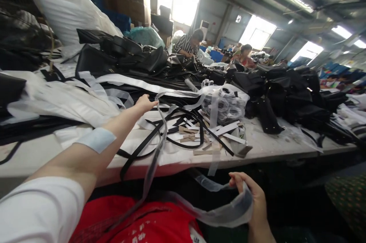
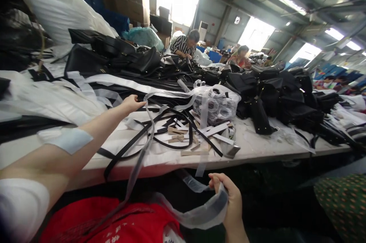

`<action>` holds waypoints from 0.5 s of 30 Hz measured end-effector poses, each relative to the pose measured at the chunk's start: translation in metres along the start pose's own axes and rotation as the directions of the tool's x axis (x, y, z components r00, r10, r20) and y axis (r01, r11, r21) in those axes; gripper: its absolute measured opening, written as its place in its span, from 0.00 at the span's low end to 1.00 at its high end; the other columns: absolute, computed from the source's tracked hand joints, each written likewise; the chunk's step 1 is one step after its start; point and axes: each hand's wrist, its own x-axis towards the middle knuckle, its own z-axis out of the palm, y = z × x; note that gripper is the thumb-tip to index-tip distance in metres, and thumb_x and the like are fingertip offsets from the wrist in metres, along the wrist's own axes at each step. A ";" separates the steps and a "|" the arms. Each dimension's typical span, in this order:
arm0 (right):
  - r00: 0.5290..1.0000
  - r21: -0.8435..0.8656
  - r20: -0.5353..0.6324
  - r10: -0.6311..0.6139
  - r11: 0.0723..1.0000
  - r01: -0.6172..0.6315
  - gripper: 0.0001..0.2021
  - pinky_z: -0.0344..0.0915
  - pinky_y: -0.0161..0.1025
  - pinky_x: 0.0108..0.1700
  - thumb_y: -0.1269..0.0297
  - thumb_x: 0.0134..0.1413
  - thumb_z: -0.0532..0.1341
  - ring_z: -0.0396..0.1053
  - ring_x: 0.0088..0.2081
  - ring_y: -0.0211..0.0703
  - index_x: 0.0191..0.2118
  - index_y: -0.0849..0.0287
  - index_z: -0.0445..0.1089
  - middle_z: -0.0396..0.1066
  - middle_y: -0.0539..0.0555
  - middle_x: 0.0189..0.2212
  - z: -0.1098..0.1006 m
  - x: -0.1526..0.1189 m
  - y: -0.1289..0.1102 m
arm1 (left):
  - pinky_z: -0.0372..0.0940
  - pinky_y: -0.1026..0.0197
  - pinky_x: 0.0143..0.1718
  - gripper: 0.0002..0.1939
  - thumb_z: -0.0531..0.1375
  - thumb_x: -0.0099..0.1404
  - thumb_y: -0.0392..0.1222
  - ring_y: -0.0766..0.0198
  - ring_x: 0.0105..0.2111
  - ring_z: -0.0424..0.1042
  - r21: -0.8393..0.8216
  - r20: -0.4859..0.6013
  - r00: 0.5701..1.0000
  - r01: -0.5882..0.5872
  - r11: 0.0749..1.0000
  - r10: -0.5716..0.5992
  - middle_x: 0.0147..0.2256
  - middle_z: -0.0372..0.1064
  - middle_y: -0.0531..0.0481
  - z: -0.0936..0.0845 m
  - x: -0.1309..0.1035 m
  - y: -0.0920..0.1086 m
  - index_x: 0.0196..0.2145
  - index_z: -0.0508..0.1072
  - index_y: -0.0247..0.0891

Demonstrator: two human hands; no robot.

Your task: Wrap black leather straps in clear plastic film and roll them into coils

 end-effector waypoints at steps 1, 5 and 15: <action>1.000 0.000 0.016 0.012 1.000 -0.012 0.16 0.67 0.36 0.26 0.48 0.51 0.63 0.70 0.27 0.44 0.32 0.58 0.78 0.71 0.54 0.24 0.002 0.000 0.003 | 0.66 0.52 0.43 0.27 0.68 0.50 0.50 0.46 0.45 0.73 0.043 0.008 1.000 -0.002 0.999 0.001 0.46 0.73 0.28 0.004 -0.005 -0.009 0.43 0.71 0.29; 0.998 0.019 0.035 0.047 0.999 -0.047 0.16 0.68 0.35 0.27 0.48 0.52 0.63 0.71 0.28 0.45 0.33 0.57 0.78 0.72 0.54 0.25 0.009 0.003 0.006 | 0.64 0.52 0.50 0.26 0.67 0.51 0.49 0.47 0.46 0.72 0.144 0.044 0.994 -0.102 0.984 0.096 0.49 0.70 0.33 0.017 -0.043 -0.033 0.45 0.71 0.32; 0.969 -0.093 0.209 -0.130 0.984 0.152 0.17 0.66 0.36 0.30 0.52 0.59 0.58 0.69 0.26 0.42 0.35 0.60 0.76 0.72 0.54 0.25 0.041 0.015 -0.014 | 0.61 0.52 0.56 0.25 0.54 0.65 0.55 0.53 0.52 0.67 -0.302 0.540 0.739 -0.277 0.912 0.403 0.53 0.68 0.41 0.037 -0.223 0.001 0.53 0.67 0.37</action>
